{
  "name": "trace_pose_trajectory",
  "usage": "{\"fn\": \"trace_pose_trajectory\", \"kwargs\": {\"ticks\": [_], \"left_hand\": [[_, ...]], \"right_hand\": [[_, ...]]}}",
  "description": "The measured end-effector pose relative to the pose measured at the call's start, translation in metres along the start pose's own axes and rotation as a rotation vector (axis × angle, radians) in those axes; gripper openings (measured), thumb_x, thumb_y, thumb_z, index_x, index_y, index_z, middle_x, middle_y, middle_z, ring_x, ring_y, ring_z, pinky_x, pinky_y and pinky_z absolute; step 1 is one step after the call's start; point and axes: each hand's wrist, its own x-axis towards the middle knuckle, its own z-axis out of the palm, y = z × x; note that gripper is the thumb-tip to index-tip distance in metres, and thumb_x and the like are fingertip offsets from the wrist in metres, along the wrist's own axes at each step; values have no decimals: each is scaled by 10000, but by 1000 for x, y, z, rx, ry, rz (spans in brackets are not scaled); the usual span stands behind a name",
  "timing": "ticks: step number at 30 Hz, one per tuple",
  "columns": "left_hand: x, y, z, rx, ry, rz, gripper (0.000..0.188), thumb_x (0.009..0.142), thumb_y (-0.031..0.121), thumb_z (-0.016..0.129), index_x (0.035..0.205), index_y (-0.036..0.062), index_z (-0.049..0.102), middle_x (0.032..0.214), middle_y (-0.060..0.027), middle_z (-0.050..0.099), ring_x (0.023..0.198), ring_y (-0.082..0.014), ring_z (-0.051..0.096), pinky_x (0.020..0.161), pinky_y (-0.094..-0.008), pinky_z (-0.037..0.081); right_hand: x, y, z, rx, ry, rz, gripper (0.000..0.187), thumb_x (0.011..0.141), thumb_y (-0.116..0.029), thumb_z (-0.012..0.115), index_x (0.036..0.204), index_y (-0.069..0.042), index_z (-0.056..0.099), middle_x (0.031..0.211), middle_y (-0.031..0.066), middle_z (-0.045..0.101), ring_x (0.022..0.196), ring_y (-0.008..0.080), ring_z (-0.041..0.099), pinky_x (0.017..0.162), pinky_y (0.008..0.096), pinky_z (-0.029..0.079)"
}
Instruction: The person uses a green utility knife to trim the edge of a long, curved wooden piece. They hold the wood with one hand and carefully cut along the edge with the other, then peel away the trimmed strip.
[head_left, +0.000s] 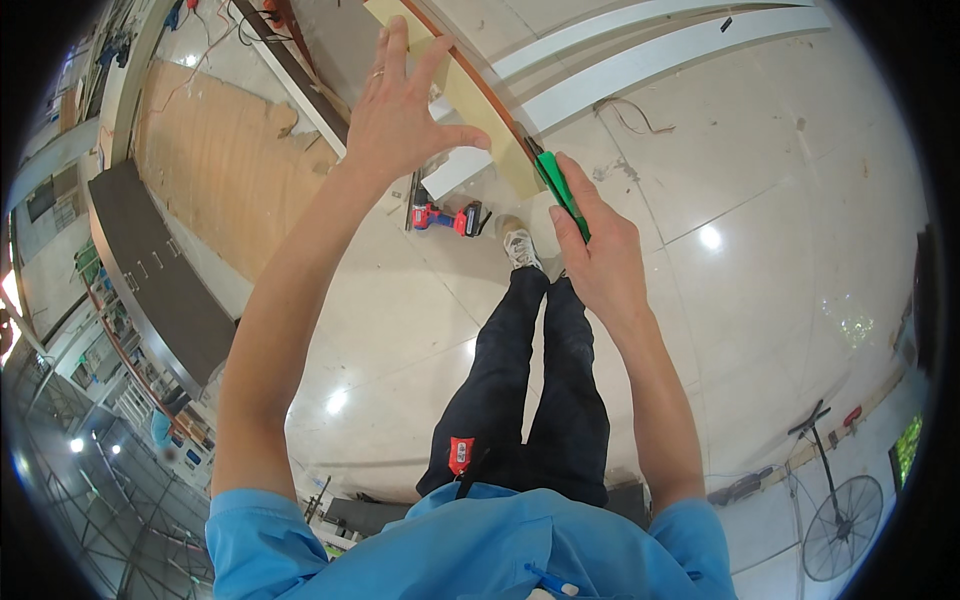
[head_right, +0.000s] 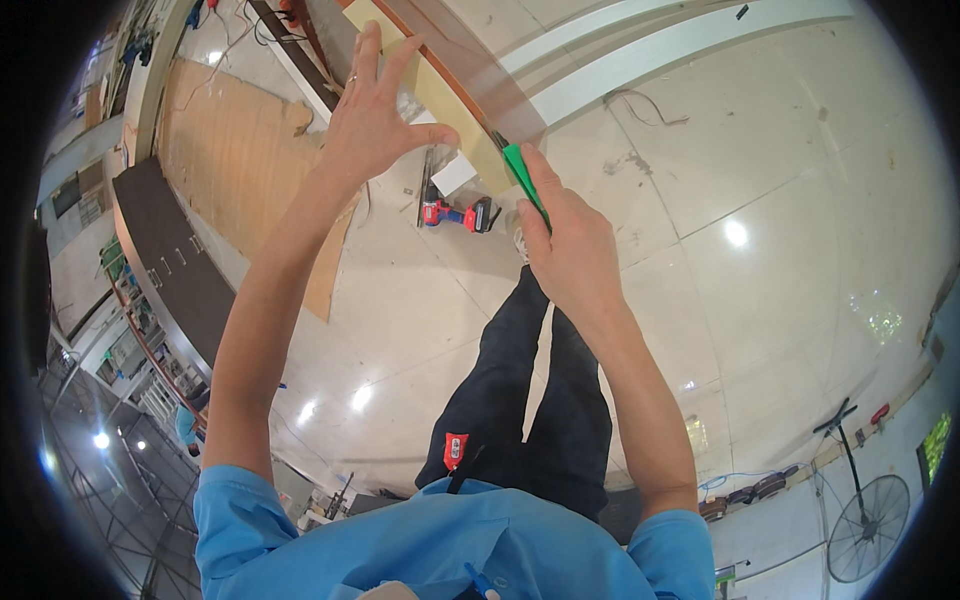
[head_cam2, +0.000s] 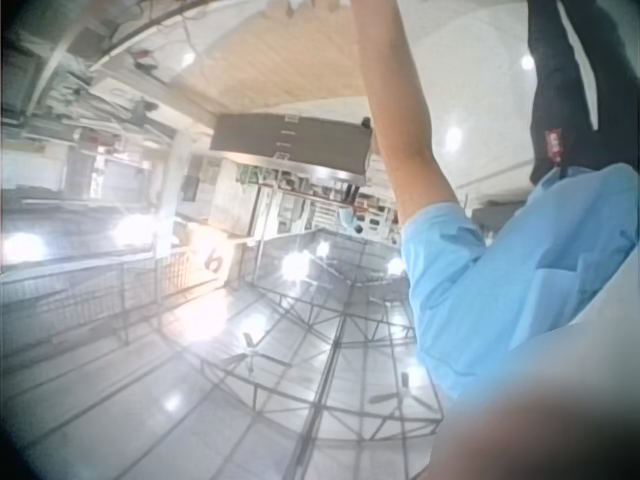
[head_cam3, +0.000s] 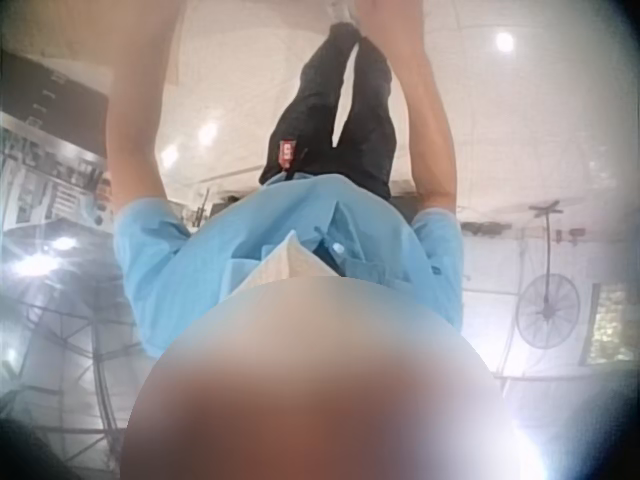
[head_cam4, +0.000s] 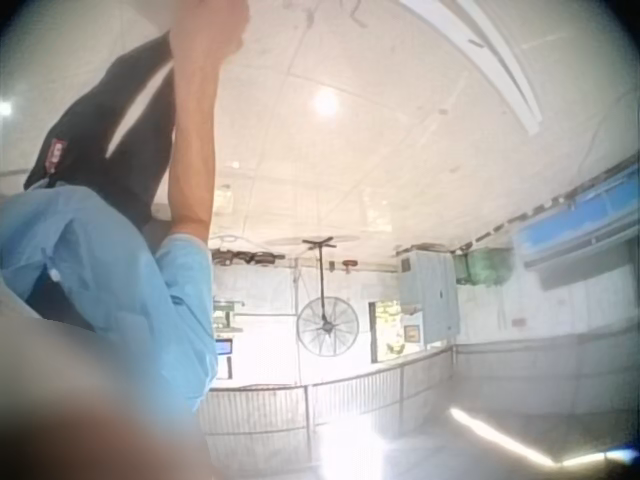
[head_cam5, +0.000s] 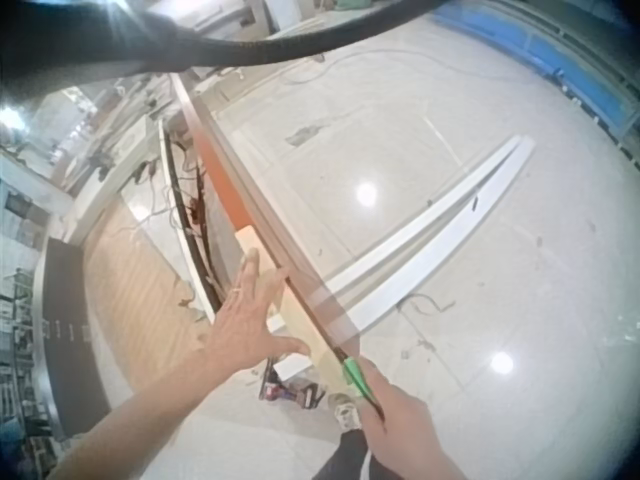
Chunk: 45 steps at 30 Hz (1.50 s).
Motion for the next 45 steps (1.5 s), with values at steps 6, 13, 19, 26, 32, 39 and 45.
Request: {"fn": "trace_pose_trajectory", "kwargs": {"ticks": [6,13,19,26,32,39,45], "left_hand": [[2,4,-2,-98,-59,-80,1214,554,709,953,1567,259,460,1754,-287,169,1626,-461,221,1196,-547,443],[1,7,-7,-27,-9,-23,1243,540,683,966,1584,242,456,1771,-268,133,1586,-466,322,1195,-533,445],[0,7,-6,-57,-32,-46,1240,550,676,967,1591,243,452,1773,-264,137,1593,-461,308,1199,-539,438],[1,6,-4,-25,-9,-12,1265,542,750,924,1597,242,446,1771,-263,141,1590,-475,303,1204,-539,432],[1,5,-4,-14,-19,-26,1275,541,767,913,1602,243,440,1768,-261,153,1600,-463,290,1216,-532,422],[0,5,-2,-16,-10,-18,1268,548,761,916,1600,236,441,1770,-256,160,1626,-445,233,1217,-538,420],[1,3,0,-31,21,11,1252,567,740,927,1599,226,441,1755,-287,177,1629,-457,211,1247,-542,379]], "right_hand": [[12,11,13,170,157,29,512,1042,-177,691,1515,-38,553,893,84,694,682,155,577,675,302,492],[35,30,54,631,322,222,442,1041,-192,716,1430,-28,585,801,0,600,506,35,481,418,228,356],[11,24,30,223,264,17,543,1039,-153,692,1559,-114,542,929,84,715,698,142,651,668,313,538],[-4,11,-6,-44,38,-58,624,1019,-115,661,1615,-222,510,984,169,731,819,353,697,802,422,565],[-5,3,-19,-128,-80,38,624,1018,-84,656,1610,-236,529,1039,186,748,801,336,680,801,394,558],[1,0,-14,-294,-84,-22,623,1030,-127,654,1622,-255,511,815,151,638,710,319,636,721,432,532],[2,-19,-15,-640,-133,-66,738,992,-100,659,1673,-260,423,747,122,566,600,317,643,606,440,545]]}}
